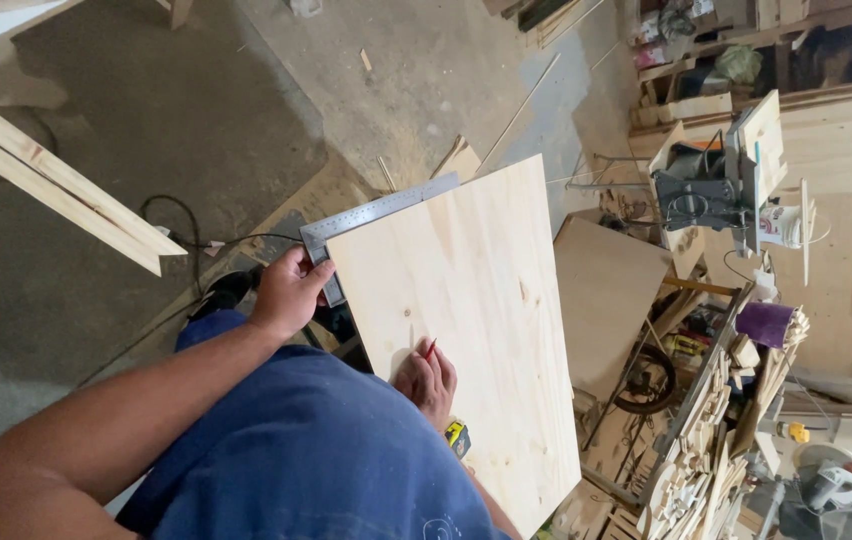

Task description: Measuring, marking, and aligning a wooden board on a table saw for cutting.

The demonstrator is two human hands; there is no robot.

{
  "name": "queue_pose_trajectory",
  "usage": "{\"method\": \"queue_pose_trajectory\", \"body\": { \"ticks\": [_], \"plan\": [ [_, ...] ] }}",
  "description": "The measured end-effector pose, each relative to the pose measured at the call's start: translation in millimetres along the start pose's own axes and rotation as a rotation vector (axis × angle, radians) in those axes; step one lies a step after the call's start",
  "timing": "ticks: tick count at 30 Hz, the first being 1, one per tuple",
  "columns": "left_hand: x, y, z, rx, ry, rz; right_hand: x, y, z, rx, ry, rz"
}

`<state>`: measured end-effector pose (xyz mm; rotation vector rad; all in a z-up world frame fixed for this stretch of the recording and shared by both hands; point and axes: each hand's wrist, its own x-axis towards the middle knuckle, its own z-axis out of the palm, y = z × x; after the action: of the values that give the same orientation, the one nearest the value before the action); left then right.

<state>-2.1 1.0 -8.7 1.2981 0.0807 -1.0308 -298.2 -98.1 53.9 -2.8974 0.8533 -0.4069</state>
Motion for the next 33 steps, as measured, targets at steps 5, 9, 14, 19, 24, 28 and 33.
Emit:
{"method": "queue_pose_trajectory", "body": {
  "ticks": [5,9,14,19,24,28,33],
  "plan": [
    [3,-5,1,0.006,0.000,0.017,-3,5,3,-0.005,0.001,-0.003],
    [7,-12,-1,-0.010,-0.001,0.020,1,-2,-1,0.002,0.003,0.000],
    [-8,42,-7,0.159,0.068,0.150,4,-4,-2,0.025,0.035,-0.006],
    [-13,97,-6,0.345,0.086,0.553,15,-14,-1,0.000,0.122,0.019],
    [-23,138,36,0.304,-0.112,0.767,5,0,10,0.015,0.106,0.030],
    [-36,138,57,0.388,-0.345,0.712,27,-25,-29,0.052,0.008,0.111],
    [-63,130,99,0.367,-0.388,0.627,15,-26,-22,0.036,-0.055,0.110]
  ]
}}
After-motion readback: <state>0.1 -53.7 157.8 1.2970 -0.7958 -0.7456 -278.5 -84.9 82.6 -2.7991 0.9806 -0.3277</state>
